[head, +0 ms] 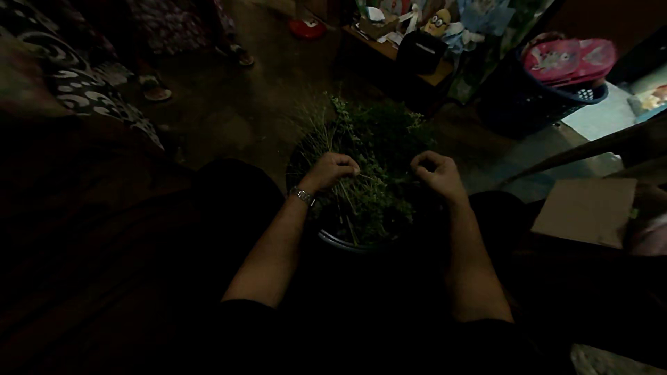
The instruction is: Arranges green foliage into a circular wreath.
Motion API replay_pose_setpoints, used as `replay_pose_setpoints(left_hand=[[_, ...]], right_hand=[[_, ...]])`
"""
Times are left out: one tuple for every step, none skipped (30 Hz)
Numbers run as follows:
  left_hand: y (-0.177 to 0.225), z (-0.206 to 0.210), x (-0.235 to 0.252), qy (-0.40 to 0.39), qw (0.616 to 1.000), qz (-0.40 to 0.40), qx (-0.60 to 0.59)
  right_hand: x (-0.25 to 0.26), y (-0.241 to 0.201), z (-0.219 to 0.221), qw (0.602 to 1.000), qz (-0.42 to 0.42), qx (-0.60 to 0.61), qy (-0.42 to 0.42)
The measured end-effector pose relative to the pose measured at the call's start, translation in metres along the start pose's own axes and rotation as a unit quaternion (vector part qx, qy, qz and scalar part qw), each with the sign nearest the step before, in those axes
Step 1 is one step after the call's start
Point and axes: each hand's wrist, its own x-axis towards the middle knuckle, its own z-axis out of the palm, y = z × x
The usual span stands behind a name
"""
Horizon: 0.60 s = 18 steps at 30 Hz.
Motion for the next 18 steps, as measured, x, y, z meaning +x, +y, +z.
replay_pose_setpoints(left_hand=[[0.001,-0.001,0.000,0.007,1.000,-0.001,-0.005],[0.001,0.000,0.000,0.011,1.000,-0.002,-0.010],[0.000,0.001,0.000,0.014,1.000,-0.006,-0.013],[-0.001,0.003,0.001,0.017,1.000,-0.008,-0.013],[-0.002,0.004,0.002,0.019,1.000,-0.008,-0.012],[-0.003,0.005,0.003,0.022,1.000,-0.006,-0.012],[-0.004,0.006,0.003,0.024,1.000,-0.006,-0.012],[-0.005,0.006,0.004,0.025,1.000,-0.007,-0.015],[-0.005,0.007,0.004,0.025,0.999,-0.008,-0.019],[-0.006,0.007,0.004,0.026,0.999,-0.008,-0.024],[-0.007,0.007,0.004,0.027,0.999,-0.006,-0.031],[-0.007,0.008,0.004,0.028,0.999,-0.004,-0.038],[-0.007,0.008,0.003,0.029,0.999,-0.003,-0.043],[-0.007,0.008,0.003,0.031,0.999,-0.003,-0.044],[-0.007,0.007,0.003,0.033,0.999,-0.003,-0.039],[-0.006,0.006,0.003,0.032,0.999,-0.007,-0.033],[-0.005,0.005,0.003,0.032,0.999,-0.013,-0.033],[-0.006,0.005,0.004,0.030,0.999,-0.016,-0.040]], right_hand=[[0.001,0.002,0.000,1.000,-0.006,-0.009,0.007],[0.003,0.005,0.003,1.000,-0.020,-0.024,0.004],[0.004,0.007,0.008,0.999,-0.036,-0.038,-0.007],[0.005,0.009,0.016,0.998,-0.053,-0.041,-0.018],[0.004,0.008,0.024,0.997,-0.064,-0.041,-0.034],[0.003,0.005,0.032,0.996,-0.069,-0.032,-0.053],[0.002,0.003,0.039,0.994,-0.074,-0.022,-0.071],[0.000,0.001,0.046,0.993,-0.080,-0.013,-0.083],[-0.001,0.000,0.052,0.992,-0.082,-0.008,-0.090],[-0.002,-0.001,0.058,0.993,-0.081,-0.004,-0.091],[-0.002,-0.001,0.062,0.993,-0.075,0.004,-0.087],[-0.003,-0.003,0.064,0.995,-0.067,0.015,-0.078],[-0.004,-0.004,0.065,0.996,-0.055,0.029,-0.068],[-0.004,-0.006,0.065,0.996,-0.040,0.050,-0.056],[-0.004,-0.007,0.064,0.996,-0.033,0.073,-0.043],[-0.005,-0.008,0.063,0.995,-0.036,0.088,-0.033],[-0.005,-0.008,0.062,0.994,-0.044,0.097,-0.028],[-0.005,-0.008,0.061,0.993,-0.055,0.097,-0.026]])
